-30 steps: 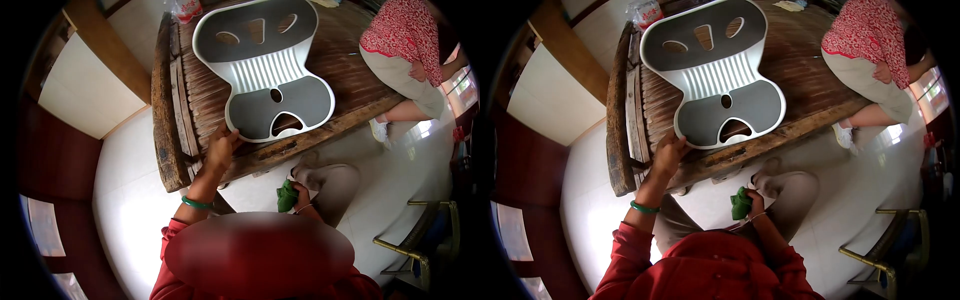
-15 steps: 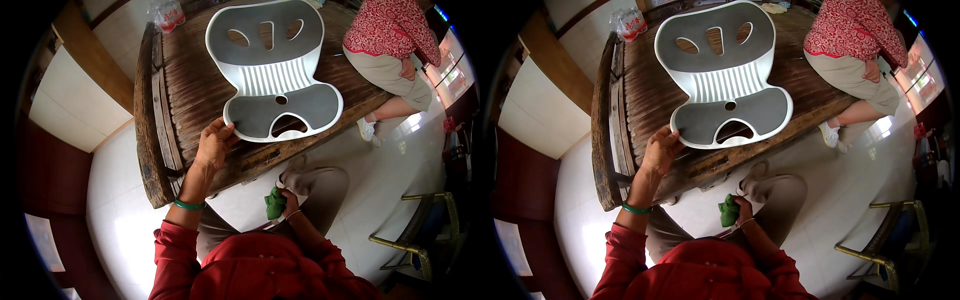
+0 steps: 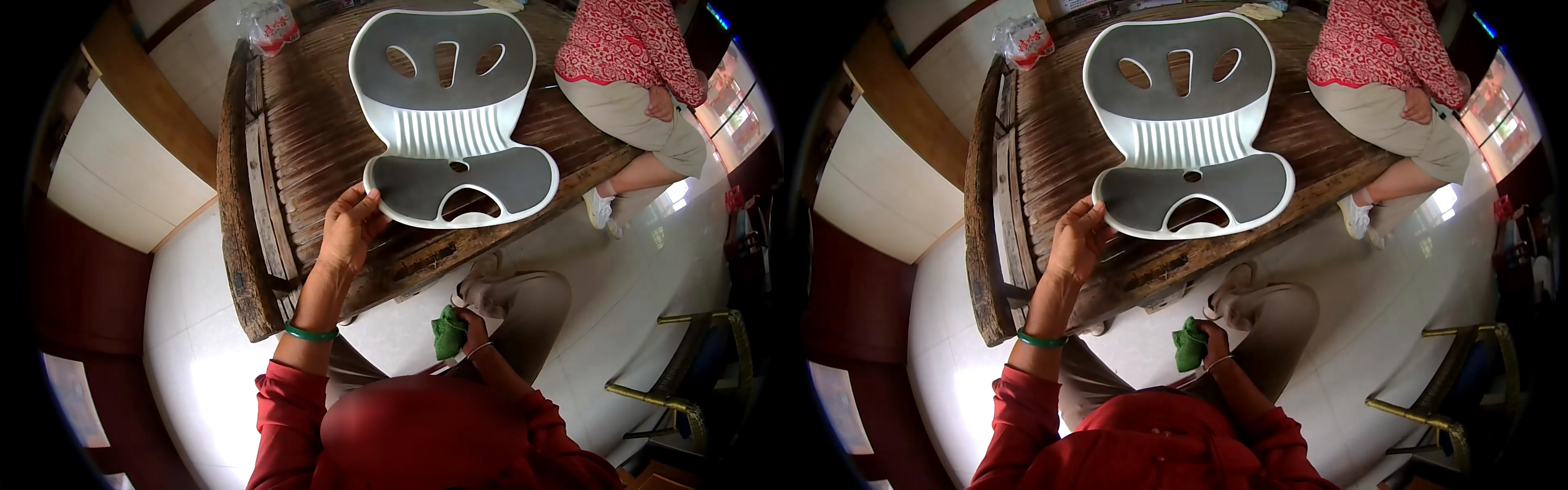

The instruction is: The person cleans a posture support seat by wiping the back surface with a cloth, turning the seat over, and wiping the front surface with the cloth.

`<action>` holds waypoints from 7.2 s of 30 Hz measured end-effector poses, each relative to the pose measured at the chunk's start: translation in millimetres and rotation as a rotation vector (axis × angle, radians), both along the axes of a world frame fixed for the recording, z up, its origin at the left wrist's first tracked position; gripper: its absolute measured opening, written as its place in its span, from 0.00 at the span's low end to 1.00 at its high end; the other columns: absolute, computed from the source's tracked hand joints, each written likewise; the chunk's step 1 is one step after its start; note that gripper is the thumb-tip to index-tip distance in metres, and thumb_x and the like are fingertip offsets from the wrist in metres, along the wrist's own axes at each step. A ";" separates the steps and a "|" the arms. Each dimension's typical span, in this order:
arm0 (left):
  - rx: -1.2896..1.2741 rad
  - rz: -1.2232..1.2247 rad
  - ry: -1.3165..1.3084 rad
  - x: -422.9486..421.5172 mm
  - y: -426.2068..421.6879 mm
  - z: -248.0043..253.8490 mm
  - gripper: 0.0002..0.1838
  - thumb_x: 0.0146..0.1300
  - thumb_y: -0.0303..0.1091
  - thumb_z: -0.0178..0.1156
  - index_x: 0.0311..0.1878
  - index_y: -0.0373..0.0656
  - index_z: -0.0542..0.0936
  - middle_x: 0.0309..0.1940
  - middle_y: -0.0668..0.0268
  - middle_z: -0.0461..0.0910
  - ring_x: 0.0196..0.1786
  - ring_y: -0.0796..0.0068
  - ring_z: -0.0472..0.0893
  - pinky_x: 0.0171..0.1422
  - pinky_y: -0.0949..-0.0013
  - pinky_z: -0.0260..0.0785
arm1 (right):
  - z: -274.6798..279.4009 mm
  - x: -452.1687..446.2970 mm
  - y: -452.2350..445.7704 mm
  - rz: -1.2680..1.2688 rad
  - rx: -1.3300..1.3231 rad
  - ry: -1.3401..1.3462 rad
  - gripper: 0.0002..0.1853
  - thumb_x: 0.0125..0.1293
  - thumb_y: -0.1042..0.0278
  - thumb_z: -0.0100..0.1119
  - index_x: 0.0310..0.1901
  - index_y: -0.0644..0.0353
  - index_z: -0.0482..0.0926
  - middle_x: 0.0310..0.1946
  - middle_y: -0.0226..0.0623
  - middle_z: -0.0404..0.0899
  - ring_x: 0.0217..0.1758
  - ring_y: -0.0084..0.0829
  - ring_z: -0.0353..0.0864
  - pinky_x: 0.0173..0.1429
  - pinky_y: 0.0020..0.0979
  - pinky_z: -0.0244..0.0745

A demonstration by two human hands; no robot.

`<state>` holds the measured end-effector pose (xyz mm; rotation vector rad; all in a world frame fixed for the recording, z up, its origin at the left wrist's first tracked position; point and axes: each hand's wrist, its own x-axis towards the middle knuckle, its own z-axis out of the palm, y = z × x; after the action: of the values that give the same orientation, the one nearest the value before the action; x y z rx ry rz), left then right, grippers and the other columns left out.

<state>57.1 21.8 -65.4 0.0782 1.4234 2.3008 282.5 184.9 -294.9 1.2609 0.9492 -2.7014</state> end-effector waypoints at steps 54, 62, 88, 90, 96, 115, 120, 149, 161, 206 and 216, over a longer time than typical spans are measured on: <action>-0.223 0.036 0.105 27.7 -2.6 -29.7 0.12 0.73 0.33 0.58 0.53 0.35 0.78 0.42 0.64 0.84 0.44 0.75 0.84 0.52 0.70 0.80 | -13.6 3.2 1.5 0.060 -0.006 0.068 0.11 0.64 0.69 0.58 0.41 0.66 0.83 0.36 0.40 0.84 0.40 0.34 0.84 0.49 0.36 0.79; -0.413 -0.019 0.123 24.9 -4.5 -25.2 0.17 0.74 0.35 0.58 0.58 0.32 0.74 0.43 0.60 0.82 0.44 0.70 0.85 0.46 0.69 0.83 | -3.5 1.2 -0.4 0.032 -0.001 -0.018 0.10 0.64 0.68 0.59 0.41 0.66 0.83 0.36 0.39 0.84 0.39 0.34 0.83 0.48 0.36 0.79; -0.814 0.298 0.671 -14.1 10.5 78.6 0.19 0.76 0.44 0.54 0.34 0.37 0.76 0.18 0.69 0.71 0.19 0.81 0.72 0.18 0.71 0.60 | -2.7 -0.1 -4.6 0.035 0.048 0.112 0.09 0.67 0.71 0.57 0.42 0.66 0.83 0.38 0.39 0.84 0.41 0.34 0.85 0.49 0.38 0.80; -0.664 0.193 0.414 -36.0 3.3 102.5 0.19 0.73 0.44 0.59 0.27 0.41 0.77 0.14 0.73 0.65 0.15 0.81 0.66 0.17 0.73 0.56 | -13.3 -0.5 -5.5 0.011 0.075 0.145 0.09 0.66 0.71 0.58 0.40 0.66 0.84 0.37 0.39 0.84 0.41 0.34 0.85 0.49 0.37 0.80; -0.552 0.180 0.152 -182.7 -62.2 135.0 0.16 0.63 0.46 0.67 0.27 0.46 0.78 0.16 0.71 0.73 0.15 0.80 0.70 0.17 0.76 0.59 | -1.9 0.4 -7.6 -0.034 0.042 0.114 0.09 0.65 0.70 0.59 0.39 0.67 0.84 0.36 0.39 0.84 0.39 0.34 0.84 0.48 0.36 0.79; -1.277 0.189 1.071 -16.0 75.4 48.2 0.69 0.54 0.64 0.70 0.76 0.25 0.37 0.77 0.31 0.40 0.80 0.37 0.45 0.83 0.46 0.45 | -3.0 1.2 -7.0 0.010 0.054 0.129 0.09 0.65 0.71 0.58 0.40 0.67 0.83 0.37 0.39 0.84 0.39 0.34 0.84 0.46 0.36 0.80; -1.407 0.285 1.198 -22.8 77.5 14.8 0.61 0.57 0.44 0.71 0.75 0.22 0.38 0.76 0.29 0.41 0.80 0.35 0.43 0.82 0.49 0.47 | 5.4 1.0 -5.3 0.046 0.039 0.096 0.09 0.66 0.70 0.56 0.40 0.66 0.84 0.37 0.38 0.85 0.40 0.33 0.84 0.47 0.35 0.80; -0.397 0.198 0.340 -133.2 -6.3 -62.4 0.15 0.67 0.23 0.60 0.56 0.37 0.77 0.46 0.63 0.84 0.46 0.72 0.82 0.53 0.69 0.74 | 3.8 1.8 -1.7 0.047 0.014 0.028 0.08 0.66 0.73 0.56 0.40 0.66 0.83 0.37 0.38 0.84 0.40 0.33 0.84 0.48 0.35 0.80; -0.399 -0.076 0.250 -135.1 -12.9 -48.8 0.18 0.64 0.22 0.64 0.57 0.38 0.79 0.45 0.65 0.85 0.44 0.74 0.83 0.52 0.68 0.77 | -0.8 4.0 -0.5 0.067 0.041 0.061 0.09 0.67 0.71 0.56 0.40 0.65 0.84 0.36 0.38 0.85 0.39 0.31 0.84 0.47 0.34 0.79; -0.878 0.070 1.296 -66.9 79.5 -60.5 0.18 0.59 0.25 0.58 0.52 0.41 0.85 0.55 0.62 0.84 0.60 0.60 0.79 0.66 0.62 0.72 | 194.1 -222.6 65.6 0.456 2.066 0.425 0.11 0.63 0.59 0.63 0.39 0.58 0.79 0.41 0.43 0.80 0.50 0.50 0.78 0.54 0.46 0.73; -0.945 0.135 1.321 -66.4 80.2 -61.5 0.13 0.66 0.28 0.57 0.50 0.47 0.87 0.54 0.70 0.85 0.58 0.66 0.81 0.64 0.64 0.73 | 212.5 -127.2 75.3 0.534 2.110 0.419 0.08 0.61 0.67 0.63 0.38 0.57 0.76 0.40 0.38 0.79 0.46 0.47 0.78 0.49 0.45 0.74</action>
<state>-9.3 102.0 -126.9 1.3918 2.9910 1.2568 155.3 260.2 -82.5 -0.0951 3.4846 -0.7038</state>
